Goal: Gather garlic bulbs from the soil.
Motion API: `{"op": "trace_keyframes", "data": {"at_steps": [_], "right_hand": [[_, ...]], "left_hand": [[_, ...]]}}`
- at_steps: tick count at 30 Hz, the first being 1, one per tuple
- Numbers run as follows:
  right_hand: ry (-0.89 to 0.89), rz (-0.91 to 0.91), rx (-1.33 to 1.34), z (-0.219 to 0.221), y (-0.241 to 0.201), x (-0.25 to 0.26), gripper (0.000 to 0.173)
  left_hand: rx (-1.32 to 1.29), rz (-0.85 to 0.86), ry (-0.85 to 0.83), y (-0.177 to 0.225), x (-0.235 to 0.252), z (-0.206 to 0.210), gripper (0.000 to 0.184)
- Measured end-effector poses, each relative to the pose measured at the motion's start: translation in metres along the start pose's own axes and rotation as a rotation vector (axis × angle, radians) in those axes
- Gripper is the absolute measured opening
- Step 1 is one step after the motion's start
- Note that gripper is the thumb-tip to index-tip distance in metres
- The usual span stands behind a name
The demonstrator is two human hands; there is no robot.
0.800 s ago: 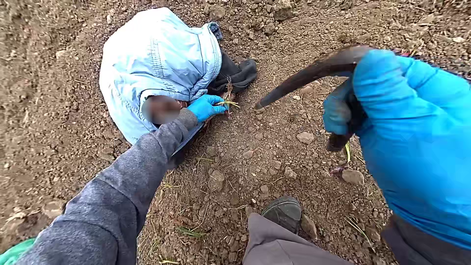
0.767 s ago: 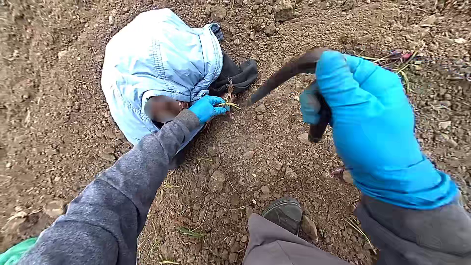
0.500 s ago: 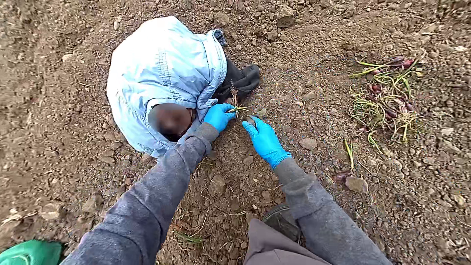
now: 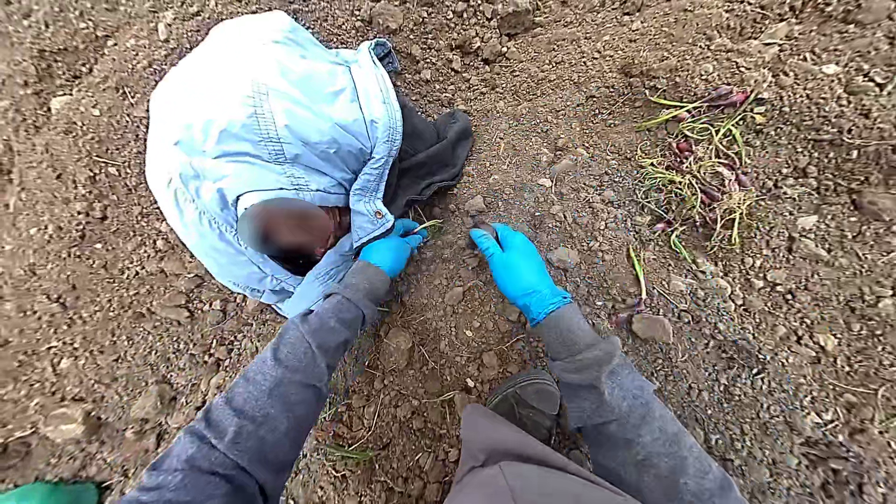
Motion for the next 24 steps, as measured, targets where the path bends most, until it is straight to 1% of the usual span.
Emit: {"op": "trace_keyframes", "data": {"at_steps": [1, 3, 5, 7, 9, 12, 14, 16, 17, 18, 20, 22, 24], "right_hand": [[0.018, 0.013, 0.007, 0.006, 0.006, -0.005, 0.051], [0.084, -0.017, 0.024, 0.011, 0.01, -0.025, 0.053], [0.121, -0.034, 0.035, 0.01, 0.012, -0.031, 0.055], [0.096, -0.027, 0.033, 0.009, 0.013, -0.026, 0.055], [0.049, -0.01, 0.026, 0.008, 0.016, -0.017, 0.054], [0.046, -0.01, 0.023, 0.009, 0.018, -0.014, 0.055], [0.053, -0.012, 0.028, 0.01, 0.018, -0.014, 0.054], [0.056, -0.011, 0.034, 0.011, 0.019, -0.014, 0.054], [0.052, -0.006, 0.036, 0.011, 0.019, -0.014, 0.054], [0.051, -0.003, 0.035, 0.01, 0.02, -0.014, 0.055], [0.056, -0.005, 0.036, 0.01, 0.02, -0.014, 0.054], [0.058, -0.009, 0.036, 0.01, 0.02, -0.014, 0.053], [0.058, -0.009, 0.035, 0.01, 0.02, -0.014, 0.053]], "left_hand": [[0.003, -0.033, -0.009, 0.004, -0.002, 0.0, 0.03], [0.018, -0.064, -0.018, 0.005, -0.004, 0.003, 0.033], [0.053, -0.041, -0.011, 0.004, 0.003, 0.007, 0.038], [0.12, -0.031, 0.022, 0.001, 0.008, 0.01, 0.042], [0.168, -0.016, 0.069, -0.004, 0.011, 0.013, 0.035], [0.254, 0.013, 0.105, -0.013, 0.007, 0.007, 0.035], [0.233, 0.039, 0.118, -0.013, -0.003, -0.002, 0.027], [0.2, 0.06, 0.065, -0.012, -0.01, -0.009, 0.02], [0.187, 0.056, 0.039, -0.011, -0.011, -0.011, 0.022], [0.187, 0.036, 0.014, -0.009, -0.013, -0.013, 0.028], [0.186, 0.003, 0.02, -0.004, -0.018, -0.015, 0.036], [0.152, -0.007, 0.095, -0.004, -0.017, -0.012, 0.04], [0.057, -0.008, 0.18, -0.007, -0.013, -0.004, 0.038]]}}
Point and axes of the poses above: each hand's wrist, its own x-axis towards the middle knuckle, its own z-axis out of the palm, y = z × x, the point moved 3 cm from there along x, towards the middle knuckle, and after that the axes turned 4 degrees about -z, right-handed, at the moved point
